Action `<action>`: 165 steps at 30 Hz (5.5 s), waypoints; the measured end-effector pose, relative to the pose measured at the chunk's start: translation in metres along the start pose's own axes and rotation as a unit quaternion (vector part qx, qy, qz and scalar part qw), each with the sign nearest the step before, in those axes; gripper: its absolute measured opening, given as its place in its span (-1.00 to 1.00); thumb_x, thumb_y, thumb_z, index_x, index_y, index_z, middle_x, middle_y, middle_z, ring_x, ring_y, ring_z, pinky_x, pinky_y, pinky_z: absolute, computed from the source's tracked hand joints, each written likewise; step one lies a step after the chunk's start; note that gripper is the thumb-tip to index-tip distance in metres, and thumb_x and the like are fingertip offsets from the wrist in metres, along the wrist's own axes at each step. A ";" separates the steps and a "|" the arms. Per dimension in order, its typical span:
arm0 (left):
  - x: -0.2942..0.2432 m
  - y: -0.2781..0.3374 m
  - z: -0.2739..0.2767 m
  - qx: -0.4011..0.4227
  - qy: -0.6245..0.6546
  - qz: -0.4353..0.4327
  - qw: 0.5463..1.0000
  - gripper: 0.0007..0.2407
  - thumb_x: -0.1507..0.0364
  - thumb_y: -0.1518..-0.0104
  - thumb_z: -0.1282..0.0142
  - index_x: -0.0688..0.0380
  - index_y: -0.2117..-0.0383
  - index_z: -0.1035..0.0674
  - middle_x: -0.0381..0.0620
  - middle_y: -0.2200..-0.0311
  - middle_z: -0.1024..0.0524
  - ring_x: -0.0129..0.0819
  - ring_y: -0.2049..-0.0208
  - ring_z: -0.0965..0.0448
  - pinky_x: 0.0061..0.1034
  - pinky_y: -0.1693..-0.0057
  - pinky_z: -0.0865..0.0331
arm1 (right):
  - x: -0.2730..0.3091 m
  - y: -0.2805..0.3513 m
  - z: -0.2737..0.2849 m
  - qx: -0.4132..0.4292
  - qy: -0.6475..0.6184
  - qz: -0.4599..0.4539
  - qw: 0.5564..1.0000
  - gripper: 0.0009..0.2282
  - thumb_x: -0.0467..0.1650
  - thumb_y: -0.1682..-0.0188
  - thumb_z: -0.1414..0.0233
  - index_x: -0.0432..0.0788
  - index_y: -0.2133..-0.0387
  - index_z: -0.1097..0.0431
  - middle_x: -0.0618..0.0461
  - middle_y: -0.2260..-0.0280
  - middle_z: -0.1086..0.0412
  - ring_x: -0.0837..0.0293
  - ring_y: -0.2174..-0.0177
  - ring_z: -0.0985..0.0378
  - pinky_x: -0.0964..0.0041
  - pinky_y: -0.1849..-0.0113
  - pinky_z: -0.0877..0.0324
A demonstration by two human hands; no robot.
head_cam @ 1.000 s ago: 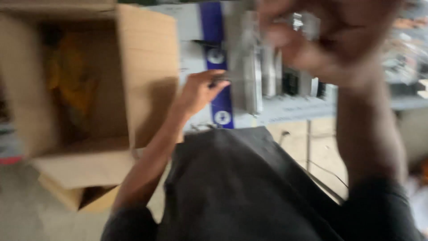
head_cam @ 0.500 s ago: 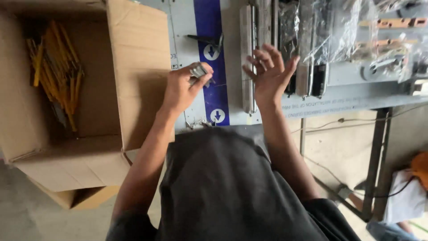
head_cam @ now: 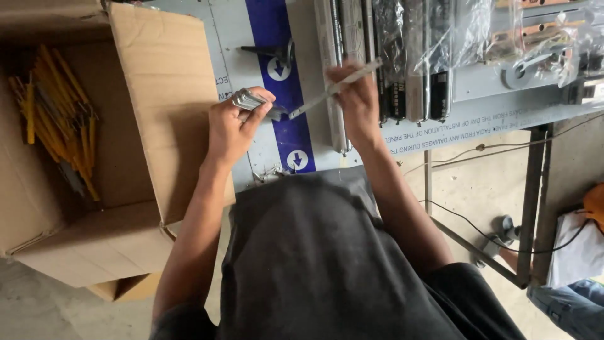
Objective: The person picks up yellow plastic components and metal slides from a workspace, placing some into a cardboard box and handling others by hand.
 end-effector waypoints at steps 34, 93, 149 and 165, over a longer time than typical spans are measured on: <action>0.004 -0.002 0.001 0.024 0.007 -0.028 0.999 -0.81 0.51 -0.30 -0.23 0.29 0.02 -0.64 -0.03 0.20 -0.70 -0.52 0.48 -0.53 -0.66 0.38 -0.36 | 0.028 -0.024 -0.079 0.191 0.083 -0.044 0.977 -0.71 -0.15 -0.17 0.21 -0.10 0.16 -0.24 -0.01 0.29 -0.37 0.12 0.27 -0.47 0.25 0.21 -0.47; -0.015 -0.007 -0.004 0.008 0.015 -0.053 0.998 -0.78 0.49 -0.30 -0.20 0.30 -0.02 -0.58 -0.01 -0.04 -0.54 -0.19 -0.06 -0.63 -0.49 -0.08 -0.63 | -0.035 -0.017 -0.118 0.343 -0.102 -0.114 0.927 -0.77 -0.45 -0.14 -0.11 -0.06 0.01 -0.24 0.16 0.27 -0.25 0.30 0.28 -0.31 0.41 0.22 -0.33; -0.034 0.008 -0.036 -0.196 -0.187 -0.098 0.958 -0.89 0.44 -0.06 -0.51 0.10 0.37 -0.75 -0.12 0.41 -0.71 -0.10 0.32 -0.73 -0.31 0.18 -0.58 | -0.122 0.038 -0.053 0.132 0.526 0.103 0.834 -0.63 -0.41 0.18 -0.15 -0.05 0.04 -0.41 -0.03 0.35 -0.53 -0.15 0.32 -0.63 -0.06 0.37 -0.49; -0.084 0.085 0.065 -0.397 0.226 0.043 0.888 -0.95 0.51 -0.13 -0.36 0.18 0.35 -0.72 -0.04 0.39 -0.67 -0.48 0.29 -0.67 -0.42 0.17 -0.69 | 0.106 0.066 -0.226 0.353 0.573 0.280 0.685 -0.75 -0.49 -0.09 -0.05 -0.22 -0.04 -0.36 -0.10 0.21 -0.55 -0.14 0.24 -0.66 0.09 0.08 -0.48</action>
Point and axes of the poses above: each hand's wrist, its own y-axis away from the middle knuckle, its own z-axis out of the back of the hand, x = y × z, the point moved 8 cm from there along -y, towards the middle knuckle
